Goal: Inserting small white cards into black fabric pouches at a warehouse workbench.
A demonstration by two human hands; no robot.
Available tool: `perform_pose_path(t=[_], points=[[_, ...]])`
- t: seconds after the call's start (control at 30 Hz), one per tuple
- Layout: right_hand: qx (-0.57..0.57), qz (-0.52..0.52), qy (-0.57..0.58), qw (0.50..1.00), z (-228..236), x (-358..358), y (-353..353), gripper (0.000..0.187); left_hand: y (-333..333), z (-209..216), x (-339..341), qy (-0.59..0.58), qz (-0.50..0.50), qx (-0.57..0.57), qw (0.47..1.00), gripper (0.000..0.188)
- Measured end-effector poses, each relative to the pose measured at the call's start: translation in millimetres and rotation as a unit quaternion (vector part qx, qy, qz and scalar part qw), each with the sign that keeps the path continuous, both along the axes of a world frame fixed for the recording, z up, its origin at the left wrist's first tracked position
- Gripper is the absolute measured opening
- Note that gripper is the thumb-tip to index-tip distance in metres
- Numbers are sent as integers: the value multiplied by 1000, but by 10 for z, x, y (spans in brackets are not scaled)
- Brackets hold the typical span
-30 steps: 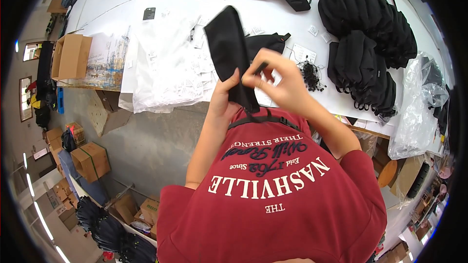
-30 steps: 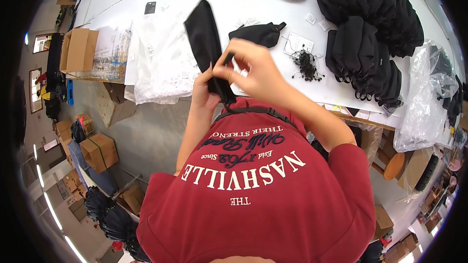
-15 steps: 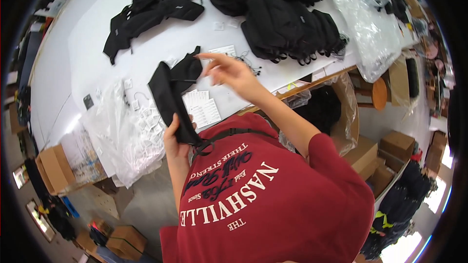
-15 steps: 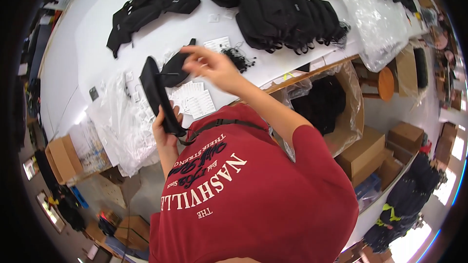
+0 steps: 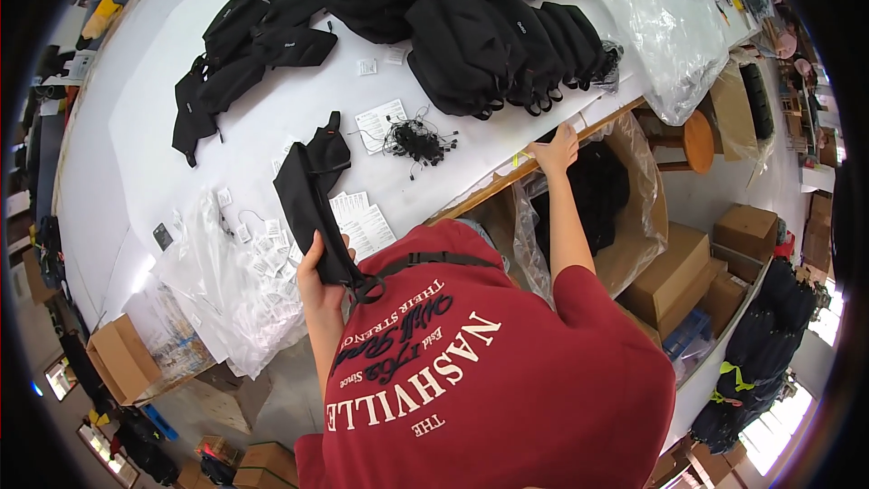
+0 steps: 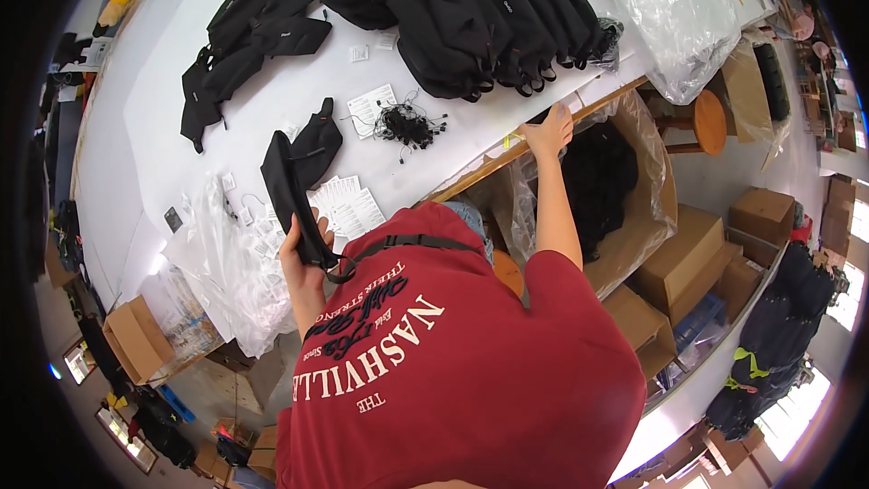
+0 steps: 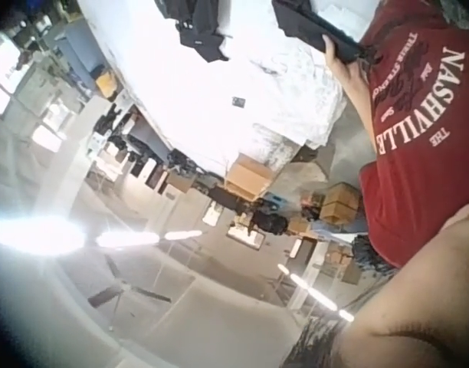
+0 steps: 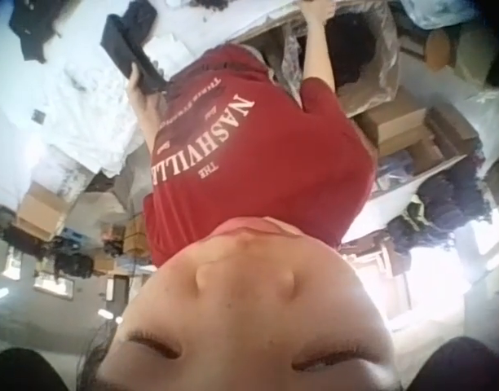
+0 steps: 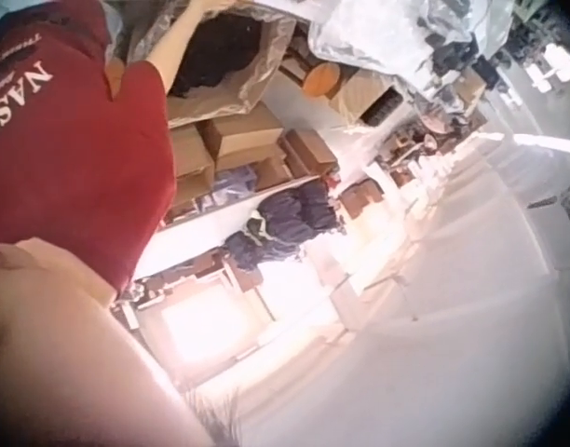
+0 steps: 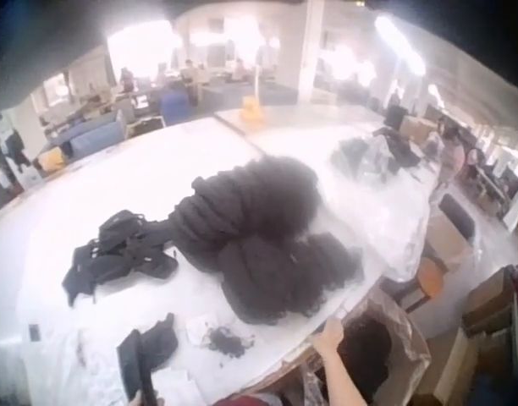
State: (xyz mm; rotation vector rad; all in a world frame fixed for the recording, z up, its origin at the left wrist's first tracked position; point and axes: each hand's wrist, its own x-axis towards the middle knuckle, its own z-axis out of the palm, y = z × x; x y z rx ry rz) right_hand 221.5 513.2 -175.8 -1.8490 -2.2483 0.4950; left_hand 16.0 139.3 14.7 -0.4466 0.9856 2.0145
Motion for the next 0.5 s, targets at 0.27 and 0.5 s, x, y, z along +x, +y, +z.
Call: perform_pose_path(t=[0.27,0.5], points=[[66,-47,-4,997,-200,-270,220,54,-198,-250,-55,-31,-1,29,999,28],[70,-103,16,992,-78,-171,62,62,-126,-57,-15,-25,26,-81,996,27]])
